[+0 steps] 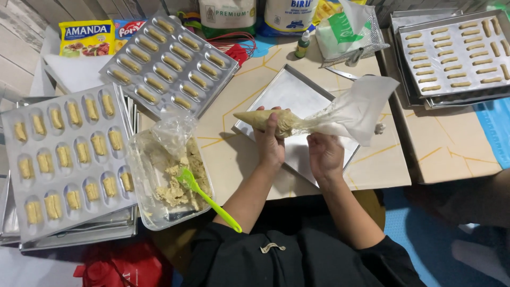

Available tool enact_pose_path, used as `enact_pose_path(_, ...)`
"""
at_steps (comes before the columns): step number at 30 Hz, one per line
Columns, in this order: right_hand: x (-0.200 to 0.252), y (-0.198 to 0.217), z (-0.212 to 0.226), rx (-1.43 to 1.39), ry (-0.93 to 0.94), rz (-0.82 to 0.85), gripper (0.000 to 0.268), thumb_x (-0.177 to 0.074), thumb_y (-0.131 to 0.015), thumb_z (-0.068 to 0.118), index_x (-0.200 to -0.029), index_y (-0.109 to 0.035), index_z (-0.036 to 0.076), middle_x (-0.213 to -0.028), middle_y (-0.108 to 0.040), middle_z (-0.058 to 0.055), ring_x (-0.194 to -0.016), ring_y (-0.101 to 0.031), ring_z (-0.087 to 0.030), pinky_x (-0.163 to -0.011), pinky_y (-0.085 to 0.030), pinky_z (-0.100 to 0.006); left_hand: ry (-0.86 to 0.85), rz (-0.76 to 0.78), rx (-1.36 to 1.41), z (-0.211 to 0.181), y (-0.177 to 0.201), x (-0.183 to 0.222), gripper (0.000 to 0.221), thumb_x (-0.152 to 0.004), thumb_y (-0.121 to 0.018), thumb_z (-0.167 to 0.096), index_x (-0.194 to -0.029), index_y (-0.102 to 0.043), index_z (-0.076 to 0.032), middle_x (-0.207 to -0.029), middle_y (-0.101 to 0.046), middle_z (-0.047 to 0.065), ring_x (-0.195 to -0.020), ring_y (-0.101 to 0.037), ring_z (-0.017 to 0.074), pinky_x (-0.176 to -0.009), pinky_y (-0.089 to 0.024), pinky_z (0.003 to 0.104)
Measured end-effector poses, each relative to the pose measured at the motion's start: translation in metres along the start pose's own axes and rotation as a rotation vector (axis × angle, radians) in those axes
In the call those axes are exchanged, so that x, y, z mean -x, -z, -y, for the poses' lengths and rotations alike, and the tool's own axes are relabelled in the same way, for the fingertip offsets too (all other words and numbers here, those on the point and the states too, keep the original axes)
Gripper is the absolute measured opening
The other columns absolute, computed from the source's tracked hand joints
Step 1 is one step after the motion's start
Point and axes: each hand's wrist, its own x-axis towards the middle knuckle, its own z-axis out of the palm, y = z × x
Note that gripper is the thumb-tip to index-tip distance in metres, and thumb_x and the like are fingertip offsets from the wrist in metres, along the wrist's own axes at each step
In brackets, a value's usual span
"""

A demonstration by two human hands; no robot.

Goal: Filling a piping bag with dough from a container using a spatula and preparing it for baking.

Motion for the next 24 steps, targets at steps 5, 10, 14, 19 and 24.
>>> enact_pose_path(5,0.022,-0.014,0.014,0.044,-0.161,0.016,0.018,-0.083,-0.073,0.006,-0.088,-0.058,0.014,-0.093,-0.057,-0.003,-0.087,-0.062,-0.021,-0.083,-0.052,-0.037,-0.032,-0.028,0.025,0.0,0.003,-0.007,0.069,-0.095,-0.076,-0.03,-0.142,-0.028,-0.014,-0.127,-0.056,0.015,-0.119,-0.062,0.0368,-0.102,-0.054,0.053)
enact_pose_path(10,0.034,-0.046,0.026,0.058,-0.209,0.011,0.017,-0.095,-0.074,0.028,-0.085,-0.065,0.019,-0.084,-0.064,0.002,-0.08,-0.065,-0.018,-0.078,-0.053,-0.033,-0.058,-0.015,-0.032,-0.002,-0.001,0.0,0.072,-0.095,-0.076,-0.029,-0.144,-0.026,-0.014,-0.128,-0.054,0.016,-0.121,-0.062,0.0387,-0.104,-0.052,0.056)
enact_pose_path(14,0.017,-0.04,0.016,0.03,-0.21,-0.011,0.012,-0.093,-0.074,0.012,-0.082,-0.068,0.013,-0.08,-0.065,-0.002,-0.078,-0.068,-0.019,-0.077,-0.057,-0.031,-0.029,-0.002,-0.045,-0.004,-0.004,0.0,0.068,-0.093,-0.078,-0.031,-0.141,-0.032,-0.017,-0.121,-0.057,0.011,-0.117,-0.064,0.0339,-0.1,-0.055,0.051)
enact_pose_path(19,-0.011,0.013,-0.013,-0.065,-0.183,-0.026,0.018,-0.089,-0.07,-0.002,-0.076,-0.063,0.009,-0.077,-0.063,-0.006,-0.077,-0.068,-0.025,-0.08,-0.058,-0.036,-0.022,-0.044,0.021,-0.001,0.002,-0.007,0.063,-0.094,-0.076,-0.03,-0.139,-0.036,-0.016,-0.119,-0.057,0.01,-0.114,-0.064,0.0333,-0.1,-0.055,0.052)
enact_pose_path(24,0.053,-0.071,0.031,0.024,-0.262,0.127,0.015,-0.088,-0.077,0.012,-0.094,-0.063,0.014,-0.089,-0.062,-0.004,-0.087,-0.068,-0.025,-0.078,-0.059,-0.037,-0.049,-0.003,-0.012,-0.002,0.0,-0.004,0.061,-0.092,-0.079,-0.025,-0.137,-0.04,-0.016,-0.116,-0.059,0.01,-0.111,-0.066,0.0316,-0.097,-0.056,0.053)
